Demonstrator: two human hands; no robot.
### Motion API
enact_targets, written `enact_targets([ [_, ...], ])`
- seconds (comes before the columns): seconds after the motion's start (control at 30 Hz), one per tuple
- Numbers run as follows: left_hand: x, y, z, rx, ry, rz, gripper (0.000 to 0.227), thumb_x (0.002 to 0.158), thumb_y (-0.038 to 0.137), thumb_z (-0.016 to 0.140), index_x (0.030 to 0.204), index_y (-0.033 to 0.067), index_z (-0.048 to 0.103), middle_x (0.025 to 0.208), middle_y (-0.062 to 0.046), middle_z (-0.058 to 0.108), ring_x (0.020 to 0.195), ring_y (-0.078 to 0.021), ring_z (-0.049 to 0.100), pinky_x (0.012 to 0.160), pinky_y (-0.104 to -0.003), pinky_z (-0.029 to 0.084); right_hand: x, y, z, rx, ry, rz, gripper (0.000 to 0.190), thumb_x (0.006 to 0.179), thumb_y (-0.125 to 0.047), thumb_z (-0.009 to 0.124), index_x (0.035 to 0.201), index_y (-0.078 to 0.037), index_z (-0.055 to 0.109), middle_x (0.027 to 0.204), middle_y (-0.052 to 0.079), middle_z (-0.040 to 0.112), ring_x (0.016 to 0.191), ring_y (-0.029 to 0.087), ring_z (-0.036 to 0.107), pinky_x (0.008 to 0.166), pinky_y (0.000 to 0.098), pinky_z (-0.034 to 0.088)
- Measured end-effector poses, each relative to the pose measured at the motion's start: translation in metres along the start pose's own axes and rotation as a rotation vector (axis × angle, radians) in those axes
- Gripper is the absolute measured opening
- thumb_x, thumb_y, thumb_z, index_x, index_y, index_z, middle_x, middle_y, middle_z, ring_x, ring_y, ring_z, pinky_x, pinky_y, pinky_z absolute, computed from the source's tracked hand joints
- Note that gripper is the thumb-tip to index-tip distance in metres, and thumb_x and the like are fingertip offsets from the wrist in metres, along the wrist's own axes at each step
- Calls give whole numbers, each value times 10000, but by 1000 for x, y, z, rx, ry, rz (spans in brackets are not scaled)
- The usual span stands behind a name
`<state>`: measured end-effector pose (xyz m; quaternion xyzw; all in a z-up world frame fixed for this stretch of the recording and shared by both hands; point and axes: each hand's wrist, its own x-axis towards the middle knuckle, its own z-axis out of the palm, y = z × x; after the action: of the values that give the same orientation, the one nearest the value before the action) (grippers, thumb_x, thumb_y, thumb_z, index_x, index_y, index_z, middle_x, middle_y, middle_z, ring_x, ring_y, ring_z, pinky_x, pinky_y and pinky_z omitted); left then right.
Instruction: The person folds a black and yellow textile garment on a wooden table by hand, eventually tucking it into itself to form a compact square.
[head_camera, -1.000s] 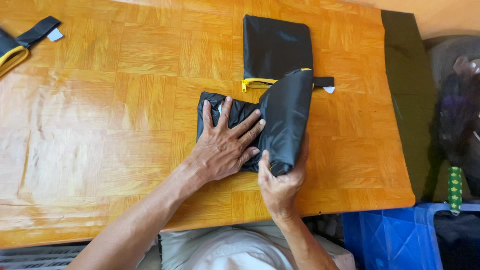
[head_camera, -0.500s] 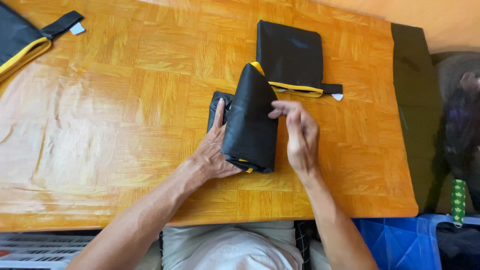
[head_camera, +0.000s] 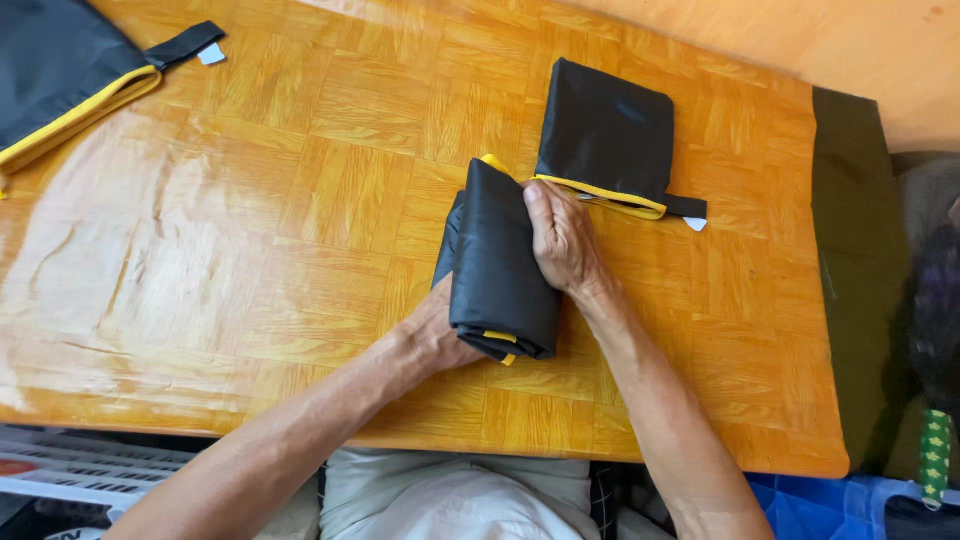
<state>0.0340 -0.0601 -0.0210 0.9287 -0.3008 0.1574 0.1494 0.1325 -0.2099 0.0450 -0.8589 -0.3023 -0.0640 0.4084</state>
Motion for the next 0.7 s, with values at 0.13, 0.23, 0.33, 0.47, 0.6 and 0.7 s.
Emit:
enact_targets([
  [0.13,-2,9,-7,-19,35,-35,526,837,397,508,1288,134,572,1482,-179,527,1504,-372,319,1232,-703,100,-4,40,10,-37,-58,33,456,1135,-338,343,945,-45,637,903,249,644,924,481,640,852,518,501],
  [0.23,-5,14,-14,-31,72,-55,475,800,325,540,1209,93,609,1450,-205,549,1498,-381,331,1234,-683,111,-4,34,11,-45,-84,85,473,1133,-386,340,884,-91,613,888,190,659,914,424,662,829,485,505],
  [0.33,-8,20,-19,-52,112,-78,424,764,253,573,1130,52,647,1418,-231,571,1492,-389,343,1237,-662,121,-5,28,11,-83,-86,114,451,1121,-399,348,873,-122,604,873,171,668,915,399,677,804,466,511],
  [0.47,-19,34,-23,-82,176,-117,349,709,145,622,1012,-9,704,1370,-270,604,1483,-402,362,1240,-631,136,-4,17,9,-90,-67,106,433,1115,-355,363,855,-95,592,829,199,639,879,424,670,783,476,520],
  [0.6,-38,50,-28,-110,220,-144,277,655,37,671,894,-71,761,1322,-309,637,1474,-415,381,1244,-600,152,-8,21,12,-95,7,129,414,1111,-332,384,838,-96,590,796,195,627,849,406,674,755,464,520],
  [0.7,-48,63,-62,-428,352,-172,446,971,264,670,1200,-96,542,1197,-323,592,1237,-524,539,1151,-610,381,-7,24,19,-205,95,-7,399,1098,-238,351,757,-72,478,692,108,555,657,315,534,650,457,362],
])
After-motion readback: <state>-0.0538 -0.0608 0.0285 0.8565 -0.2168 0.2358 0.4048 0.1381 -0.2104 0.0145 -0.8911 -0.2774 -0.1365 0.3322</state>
